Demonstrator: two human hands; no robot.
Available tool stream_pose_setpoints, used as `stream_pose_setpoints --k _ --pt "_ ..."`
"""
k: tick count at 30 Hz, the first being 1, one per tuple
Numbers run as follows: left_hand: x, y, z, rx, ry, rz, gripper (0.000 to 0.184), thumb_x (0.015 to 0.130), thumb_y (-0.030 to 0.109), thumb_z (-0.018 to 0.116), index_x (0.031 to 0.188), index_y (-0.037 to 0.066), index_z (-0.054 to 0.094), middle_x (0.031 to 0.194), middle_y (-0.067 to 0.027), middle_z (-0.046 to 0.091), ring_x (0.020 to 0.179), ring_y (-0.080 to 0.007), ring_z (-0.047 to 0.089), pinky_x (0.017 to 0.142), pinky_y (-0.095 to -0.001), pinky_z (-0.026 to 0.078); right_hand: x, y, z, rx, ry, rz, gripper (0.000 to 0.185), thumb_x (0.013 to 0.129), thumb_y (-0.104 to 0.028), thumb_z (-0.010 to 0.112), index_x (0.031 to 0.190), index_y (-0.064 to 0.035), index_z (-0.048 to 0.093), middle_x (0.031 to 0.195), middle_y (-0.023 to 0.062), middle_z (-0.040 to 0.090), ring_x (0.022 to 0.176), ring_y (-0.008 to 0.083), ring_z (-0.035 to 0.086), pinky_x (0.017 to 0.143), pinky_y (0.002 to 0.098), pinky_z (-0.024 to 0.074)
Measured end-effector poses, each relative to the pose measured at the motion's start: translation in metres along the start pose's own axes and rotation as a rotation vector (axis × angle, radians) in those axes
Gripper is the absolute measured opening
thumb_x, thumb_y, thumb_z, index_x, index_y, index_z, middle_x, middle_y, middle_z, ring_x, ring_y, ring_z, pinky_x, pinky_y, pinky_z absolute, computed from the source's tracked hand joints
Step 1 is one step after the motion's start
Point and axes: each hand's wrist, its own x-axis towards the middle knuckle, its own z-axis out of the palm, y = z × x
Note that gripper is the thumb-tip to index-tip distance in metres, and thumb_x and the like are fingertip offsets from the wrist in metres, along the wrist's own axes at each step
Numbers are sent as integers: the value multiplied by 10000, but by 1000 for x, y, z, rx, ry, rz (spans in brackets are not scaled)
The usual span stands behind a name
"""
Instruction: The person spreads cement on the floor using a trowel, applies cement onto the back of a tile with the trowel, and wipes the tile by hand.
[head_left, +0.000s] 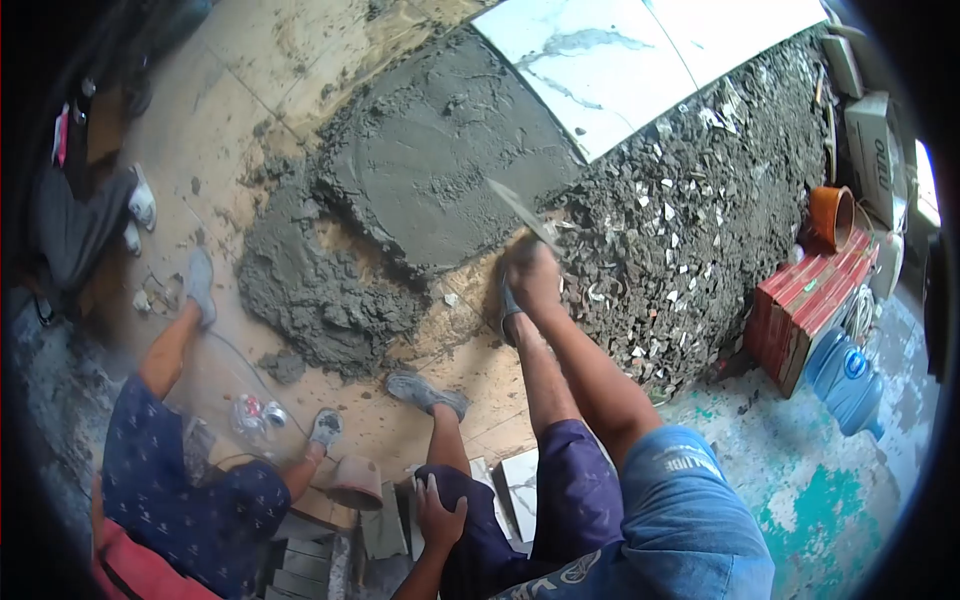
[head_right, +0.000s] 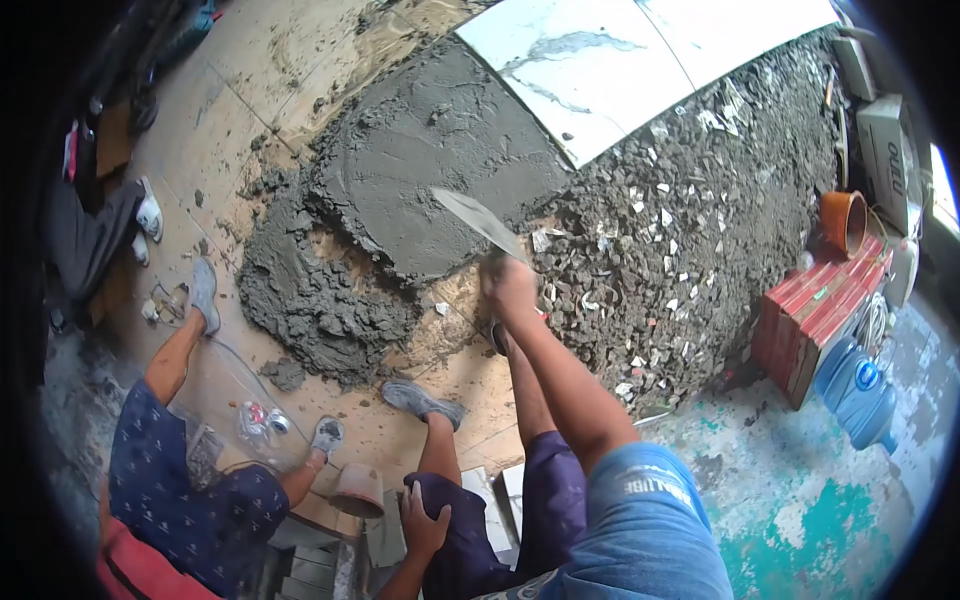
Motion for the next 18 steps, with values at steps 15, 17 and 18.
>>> stream_pose_setpoints --k 15,17,18 --pt "-2 -62 -54 134 -119 296 655 844 376 677 1370 27 499 1428 -299 420 1315 -446 411 1100 -494 334 -168 47 -57 -120 -73 720 493 891 -347 569 1252 -30 454 1045 309 643 977 473 619 854 530 479" --pt "0 -73 -54 167 -135 315 666 841 376 681 1375 28 491 1432 -301 414 1312 -445 413 1100 -494 335 -181 61 -58 -120 -15 806 512 890 -367 579 1237 0 499 1052 305 643 988 471 617 869 523 473" --pt "-1 -75 -54 187 -149 312 676 837 376 685 1381 28 483 1435 -304 408 1310 -444 416 1099 -494 336 -178 62 -59 -118 -10 812 512 890 -367 579 1237 0 499 1052 305 643 988 471 617 869 523 473"
